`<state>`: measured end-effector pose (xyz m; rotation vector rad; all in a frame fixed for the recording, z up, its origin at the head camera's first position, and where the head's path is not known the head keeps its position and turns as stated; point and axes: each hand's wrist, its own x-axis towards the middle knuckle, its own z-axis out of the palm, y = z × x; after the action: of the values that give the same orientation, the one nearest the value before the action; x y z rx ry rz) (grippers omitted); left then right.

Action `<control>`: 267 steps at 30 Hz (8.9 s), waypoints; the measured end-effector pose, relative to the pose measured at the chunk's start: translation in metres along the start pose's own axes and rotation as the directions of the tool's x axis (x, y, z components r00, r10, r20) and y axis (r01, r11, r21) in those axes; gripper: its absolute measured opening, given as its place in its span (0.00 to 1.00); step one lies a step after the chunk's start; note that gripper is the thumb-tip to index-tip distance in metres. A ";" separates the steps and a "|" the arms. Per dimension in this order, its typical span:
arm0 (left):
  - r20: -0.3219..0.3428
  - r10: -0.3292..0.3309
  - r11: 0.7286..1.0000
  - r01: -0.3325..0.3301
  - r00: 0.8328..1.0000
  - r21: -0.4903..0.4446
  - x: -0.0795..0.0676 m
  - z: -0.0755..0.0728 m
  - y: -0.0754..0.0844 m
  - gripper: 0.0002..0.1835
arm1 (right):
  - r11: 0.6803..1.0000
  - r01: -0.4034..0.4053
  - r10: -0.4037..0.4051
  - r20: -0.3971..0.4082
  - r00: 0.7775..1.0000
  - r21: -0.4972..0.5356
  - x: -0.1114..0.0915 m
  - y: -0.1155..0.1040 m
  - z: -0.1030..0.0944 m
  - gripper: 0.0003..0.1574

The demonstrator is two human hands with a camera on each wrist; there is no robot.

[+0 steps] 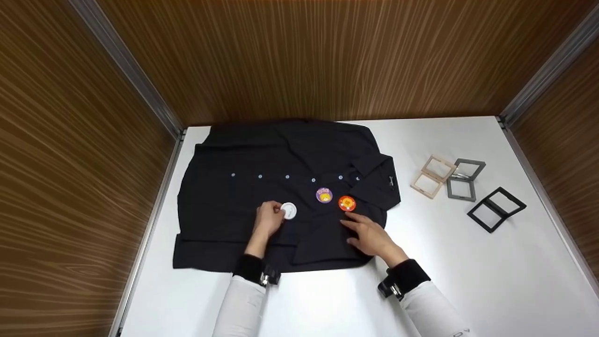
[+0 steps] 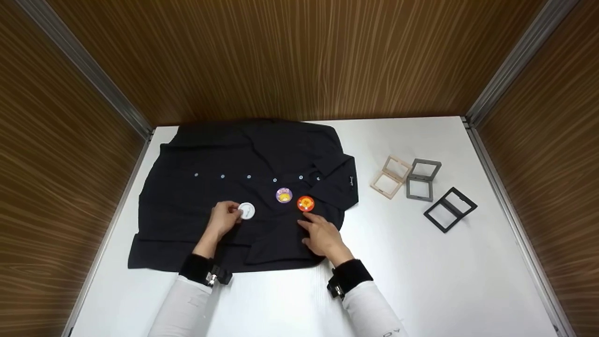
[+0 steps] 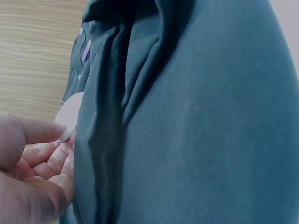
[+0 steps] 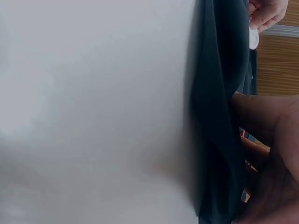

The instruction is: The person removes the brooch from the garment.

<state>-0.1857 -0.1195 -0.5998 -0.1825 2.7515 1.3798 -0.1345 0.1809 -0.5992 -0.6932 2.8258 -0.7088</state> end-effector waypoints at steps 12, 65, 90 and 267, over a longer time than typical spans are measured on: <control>-0.022 0.079 0.953 -0.082 0.997 -0.291 -0.016 0.006 0.043 0.09 | 0.967 -0.049 0.035 0.062 0.997 0.251 0.008 -0.014 -0.017 0.40; 0.054 0.240 0.901 -0.202 0.969 -0.384 -0.037 0.035 0.079 0.08 | 0.479 -0.097 0.364 -0.097 0.926 0.873 0.036 -0.050 -0.018 0.16; 0.023 0.293 0.913 -0.273 0.956 -0.302 -0.039 0.035 0.078 0.07 | 0.344 -0.117 0.390 -0.028 0.920 0.931 0.039 -0.044 -0.014 0.06; 0.408 0.253 0.800 -0.427 0.877 0.421 -0.041 0.033 0.032 0.29 | 0.035 -0.207 0.851 0.080 0.518 0.978 -0.006 0.149 -0.118 0.04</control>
<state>-0.1495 -0.0709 -0.5901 0.5575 2.8035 0.5955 -0.2182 0.3490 -0.5668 1.0412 1.8802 -2.2717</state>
